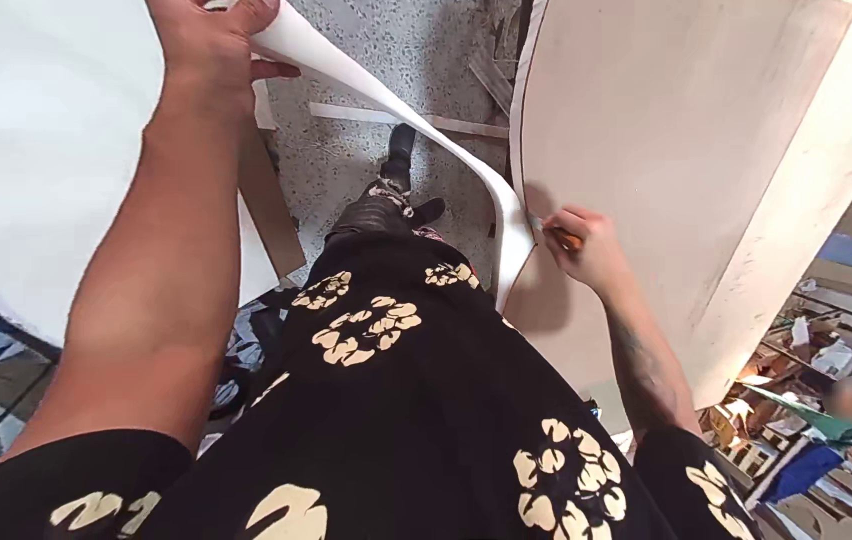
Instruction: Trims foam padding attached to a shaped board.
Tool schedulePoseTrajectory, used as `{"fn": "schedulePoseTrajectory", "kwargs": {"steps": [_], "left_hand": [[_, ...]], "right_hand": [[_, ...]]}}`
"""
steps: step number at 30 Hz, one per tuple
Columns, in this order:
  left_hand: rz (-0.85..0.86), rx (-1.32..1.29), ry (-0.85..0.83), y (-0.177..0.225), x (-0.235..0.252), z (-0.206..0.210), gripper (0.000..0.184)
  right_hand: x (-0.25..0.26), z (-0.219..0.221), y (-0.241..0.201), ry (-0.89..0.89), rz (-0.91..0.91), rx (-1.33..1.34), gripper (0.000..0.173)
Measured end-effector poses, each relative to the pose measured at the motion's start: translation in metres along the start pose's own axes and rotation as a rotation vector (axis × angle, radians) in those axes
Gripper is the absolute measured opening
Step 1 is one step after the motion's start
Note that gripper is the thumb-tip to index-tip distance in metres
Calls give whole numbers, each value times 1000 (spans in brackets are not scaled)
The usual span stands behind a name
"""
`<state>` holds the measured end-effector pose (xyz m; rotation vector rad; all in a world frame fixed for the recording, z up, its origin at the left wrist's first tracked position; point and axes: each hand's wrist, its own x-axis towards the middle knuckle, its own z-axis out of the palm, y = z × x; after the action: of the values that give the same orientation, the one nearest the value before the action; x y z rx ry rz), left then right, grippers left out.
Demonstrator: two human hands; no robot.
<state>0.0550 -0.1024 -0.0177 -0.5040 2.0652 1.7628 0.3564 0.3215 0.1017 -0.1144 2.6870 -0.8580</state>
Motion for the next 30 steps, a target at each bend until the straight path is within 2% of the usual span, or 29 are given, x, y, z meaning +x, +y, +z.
{"fn": "schedulePoseTrajectory", "kwargs": {"steps": [2, 6, 9, 12, 15, 19, 22, 25, 27, 30], "left_hand": [[0, 0, 1, 5, -5, -1, 49], [5, 53, 1, 6, -10, -12, 48], [-13, 83, -14, 4, -22, -9, 62], [-19, 89, 6, 8, -33, -16, 65], [-1, 120, -21, 13, -32, -25, 68], [22, 140, -136, 6, -33, -13, 64], [38, 21, -181, -1, -41, 9, 59], [-107, -86, -394, -23, -68, 52, 64], [-275, -3, -604, -48, -96, 93, 65], [-414, 153, -873, -81, -164, 161, 64]], "right_hand": [[-2, 14, 9, -8, 4, -14, 8], [-24, -16, -8, 23, 30, -7, 14], [-31, 21, 15, -17, 47, 23, 14], [-38, 22, 18, -38, 57, 14, 15], [-54, 3, 4, 11, 28, 16, 12], [-62, 20, 14, 101, -13, 73, 7], [-94, -21, -19, 302, -4, 83, 12], [-167, -65, -70, 577, 144, 91, 14], [-198, -55, -88, 735, 270, 139, 15], [-214, 8, -102, 979, 335, 326, 12]]}}
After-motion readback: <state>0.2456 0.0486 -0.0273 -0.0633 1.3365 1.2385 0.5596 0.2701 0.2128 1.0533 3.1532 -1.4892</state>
